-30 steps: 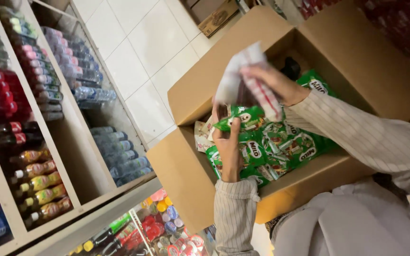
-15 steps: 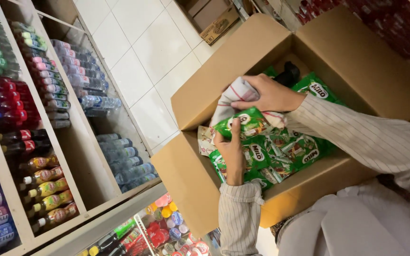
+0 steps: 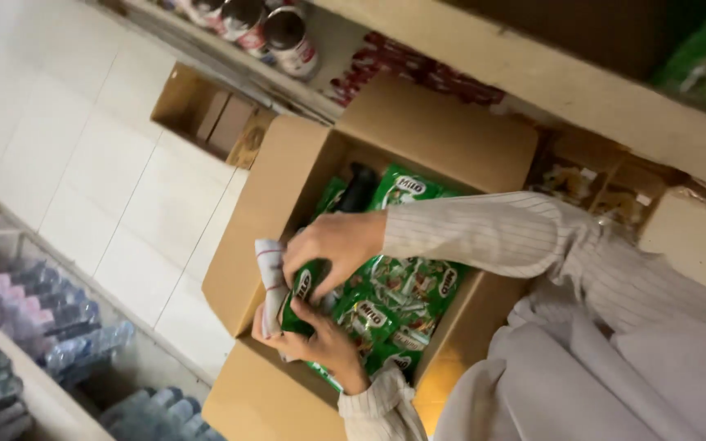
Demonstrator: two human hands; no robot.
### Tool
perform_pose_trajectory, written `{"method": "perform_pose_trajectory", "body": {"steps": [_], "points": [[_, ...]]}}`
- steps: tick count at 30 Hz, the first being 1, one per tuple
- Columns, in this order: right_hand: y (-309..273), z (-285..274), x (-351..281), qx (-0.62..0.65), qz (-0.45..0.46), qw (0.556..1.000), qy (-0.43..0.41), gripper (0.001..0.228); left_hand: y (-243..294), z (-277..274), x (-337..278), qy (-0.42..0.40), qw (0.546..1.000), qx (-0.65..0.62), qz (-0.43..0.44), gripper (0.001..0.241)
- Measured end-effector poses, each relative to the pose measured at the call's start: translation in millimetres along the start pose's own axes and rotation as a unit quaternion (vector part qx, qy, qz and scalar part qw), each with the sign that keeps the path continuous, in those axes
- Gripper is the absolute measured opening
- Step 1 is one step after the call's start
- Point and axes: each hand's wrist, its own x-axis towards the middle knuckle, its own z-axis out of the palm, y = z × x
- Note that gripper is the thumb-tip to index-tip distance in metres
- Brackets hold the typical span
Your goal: The person cleans green drink packets inside a cardboard box by hand using a cloth. The person picks up individual packets, wipes them with the cloth, and places them back into the box or onto a nearby shelf.
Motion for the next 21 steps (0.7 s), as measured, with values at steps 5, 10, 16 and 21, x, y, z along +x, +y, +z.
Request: {"method": "perform_pose_trajectory", "body": {"steps": [5,10,16,21], "points": [[-12.3,-12.8,-4.5,-0.067,0.103,0.992,-0.016,0.036,-8.8,-1.7,-3.0,0.007,0.999,0.037,0.021,0.024],[-51.0,-45.3,-27.4,-0.118,0.159,0.980,0.022,0.033,5.8,-10.2,0.1,0.031,0.998,0.060,0.007,0.014],[-183.6,-132.5,-67.6,-0.191,0.219,0.952,0.101,0.033,13.5,-10.4,0.3,0.040,0.998,0.037,-0.033,0.016],[-248.0,-154.1,-147.3,-0.248,0.266,0.929,0.063,0.043,7.3,-4.4,-3.6,0.002,1.000,0.020,-0.015,0.018]]}}
